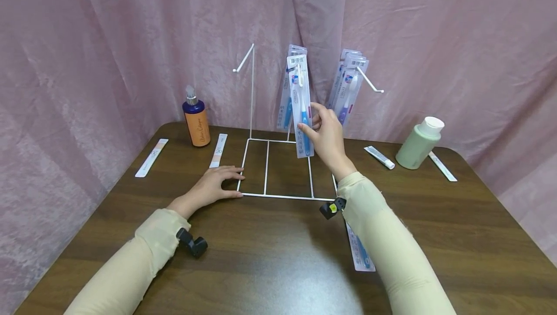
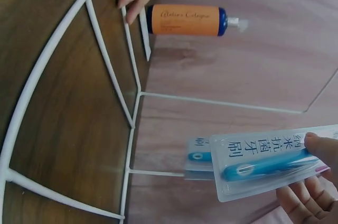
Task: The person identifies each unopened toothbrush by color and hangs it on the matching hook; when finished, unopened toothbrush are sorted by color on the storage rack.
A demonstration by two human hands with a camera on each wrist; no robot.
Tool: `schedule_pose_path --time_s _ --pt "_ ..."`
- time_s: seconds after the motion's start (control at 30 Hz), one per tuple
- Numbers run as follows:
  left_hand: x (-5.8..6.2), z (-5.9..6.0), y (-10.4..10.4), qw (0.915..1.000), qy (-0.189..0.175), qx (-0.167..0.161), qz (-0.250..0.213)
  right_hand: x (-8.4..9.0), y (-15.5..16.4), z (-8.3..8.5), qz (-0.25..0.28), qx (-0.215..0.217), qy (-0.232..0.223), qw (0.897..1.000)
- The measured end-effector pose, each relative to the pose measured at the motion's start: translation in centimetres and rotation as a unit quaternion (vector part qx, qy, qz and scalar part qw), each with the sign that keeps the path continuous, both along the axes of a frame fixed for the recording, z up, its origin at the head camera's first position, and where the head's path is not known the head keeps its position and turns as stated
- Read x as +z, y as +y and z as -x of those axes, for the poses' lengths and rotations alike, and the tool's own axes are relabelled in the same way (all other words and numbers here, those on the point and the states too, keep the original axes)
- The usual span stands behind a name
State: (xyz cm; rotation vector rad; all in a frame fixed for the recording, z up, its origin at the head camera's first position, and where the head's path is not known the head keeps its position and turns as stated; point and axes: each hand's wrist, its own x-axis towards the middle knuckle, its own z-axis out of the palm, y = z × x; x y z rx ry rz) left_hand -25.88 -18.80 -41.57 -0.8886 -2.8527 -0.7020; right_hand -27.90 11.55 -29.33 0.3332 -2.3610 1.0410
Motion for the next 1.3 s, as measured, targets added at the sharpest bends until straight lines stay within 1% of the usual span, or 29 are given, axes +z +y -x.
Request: schedule_pose_path --time_s 0.13,0.3,0.47,0.57,0.83,1.07,1.3 --pt "-0.1 0.0 0.0 1.0000 0.001 -0.003 -0.001 -0.1 -0.5 1.3 0.009 -0.007 -0.016 1.000" --pt "-0.2 0.0 0.0 1.0000 0.003 0.000 0.003 -0.4 -1.0 2.7 0.010 -0.018 -0.017 1.000" --pt "-0.1 0.0 0.1 1.0000 0.005 0.001 0.004 -0.5 -1.4 3.5 0.013 -0.029 -0.020 0.999" --pt "0.0 0.0 0.1 0.9999 0.009 0.000 0.005 -0.6 -1.6 3.7 0.014 -0.027 -0.027 0.999" --pt "0.0 0.0 0.2 0.9999 0.015 0.000 0.005 -0.4 -1.5 3.8 0.010 -0.020 -0.038 0.999" --pt "0.1 -0.1 0.2 1.0000 0.003 0.003 0.002 0.0 -0.8 3.4 0.003 -0.018 -0.034 0.999" --pt "0.0 0.0 0.0 1.0000 -0.002 0.005 0.004 0.8 0.3 2.7 -0.003 0.009 -0.027 1.000"
